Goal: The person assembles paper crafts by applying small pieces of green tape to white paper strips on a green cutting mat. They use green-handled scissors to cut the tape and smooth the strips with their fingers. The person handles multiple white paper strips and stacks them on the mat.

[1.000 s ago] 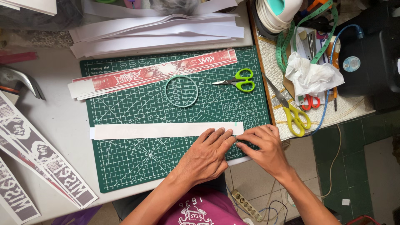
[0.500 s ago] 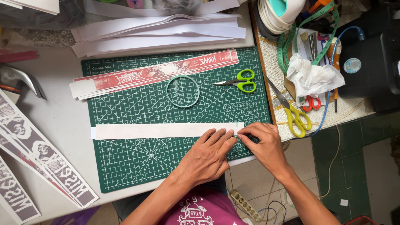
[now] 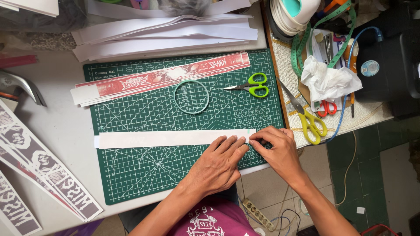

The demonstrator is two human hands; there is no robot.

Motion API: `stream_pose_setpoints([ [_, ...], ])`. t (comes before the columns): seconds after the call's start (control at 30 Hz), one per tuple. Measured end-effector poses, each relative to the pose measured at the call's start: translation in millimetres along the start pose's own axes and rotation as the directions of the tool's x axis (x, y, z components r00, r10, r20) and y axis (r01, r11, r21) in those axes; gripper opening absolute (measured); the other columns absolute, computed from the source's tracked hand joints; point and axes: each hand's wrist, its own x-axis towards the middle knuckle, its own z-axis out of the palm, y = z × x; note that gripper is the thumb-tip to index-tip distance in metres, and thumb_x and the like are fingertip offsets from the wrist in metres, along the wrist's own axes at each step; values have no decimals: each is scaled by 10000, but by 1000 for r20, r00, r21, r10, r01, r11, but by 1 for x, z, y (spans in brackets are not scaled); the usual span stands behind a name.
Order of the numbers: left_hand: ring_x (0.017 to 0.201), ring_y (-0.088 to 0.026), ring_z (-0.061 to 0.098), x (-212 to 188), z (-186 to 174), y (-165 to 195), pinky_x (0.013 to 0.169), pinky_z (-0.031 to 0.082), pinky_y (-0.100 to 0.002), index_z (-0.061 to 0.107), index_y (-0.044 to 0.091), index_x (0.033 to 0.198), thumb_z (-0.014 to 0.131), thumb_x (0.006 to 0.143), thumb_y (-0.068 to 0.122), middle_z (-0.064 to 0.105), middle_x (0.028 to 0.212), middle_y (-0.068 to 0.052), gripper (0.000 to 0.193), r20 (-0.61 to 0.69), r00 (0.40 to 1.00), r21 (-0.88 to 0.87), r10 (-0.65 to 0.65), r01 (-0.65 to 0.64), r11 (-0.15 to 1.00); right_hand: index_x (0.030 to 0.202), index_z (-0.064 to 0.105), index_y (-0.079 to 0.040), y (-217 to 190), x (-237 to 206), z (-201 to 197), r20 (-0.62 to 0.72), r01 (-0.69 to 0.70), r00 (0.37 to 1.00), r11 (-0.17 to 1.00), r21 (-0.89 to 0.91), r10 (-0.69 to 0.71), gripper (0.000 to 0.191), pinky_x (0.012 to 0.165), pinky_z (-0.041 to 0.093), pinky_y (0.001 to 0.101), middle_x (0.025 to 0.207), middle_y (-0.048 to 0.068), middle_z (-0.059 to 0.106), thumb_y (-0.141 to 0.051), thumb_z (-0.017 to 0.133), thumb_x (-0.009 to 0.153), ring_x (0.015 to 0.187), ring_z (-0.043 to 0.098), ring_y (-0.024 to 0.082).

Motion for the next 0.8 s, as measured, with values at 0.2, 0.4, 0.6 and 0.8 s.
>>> stream_pose_setpoints([
  [0.2,1350,-367,524,0,-1,0,1169,372,-512,518,-24,1349,614,791,130,558,1437,-218,586,-3,1000,-2,-2,2,1000,914,788,-137,-6,5,-6,41,14,999,998,-55,-12,116,876,377,368,916,-40,751,-230,775,846,742,671,149],
  [0.4,1354,-374,516,1,-3,1,1170,365,-510,519,-31,1332,616,785,134,554,1438,-228,580,16,1000,1,3,-3,1000,900,732,-104,-8,19,-12,159,-90,983,996,-5,90,183,729,454,347,825,-18,723,-244,799,804,670,670,132],
  [0.6,1361,-372,509,0,-4,1,1174,356,-507,521,-25,1315,613,777,131,556,1433,-229,569,37,999,0,-8,8,1000,850,656,-44,6,47,-19,348,-332,889,942,44,297,366,524,463,315,645,44,621,-262,905,693,568,590,148],
  [0.8,1363,-369,510,2,-8,2,1171,357,-504,515,-20,1304,609,794,124,559,1438,-215,538,44,999,-10,3,-2,1000,890,703,-38,8,30,-19,287,-326,917,936,136,278,237,547,478,321,657,34,632,-203,839,788,611,608,148],
])
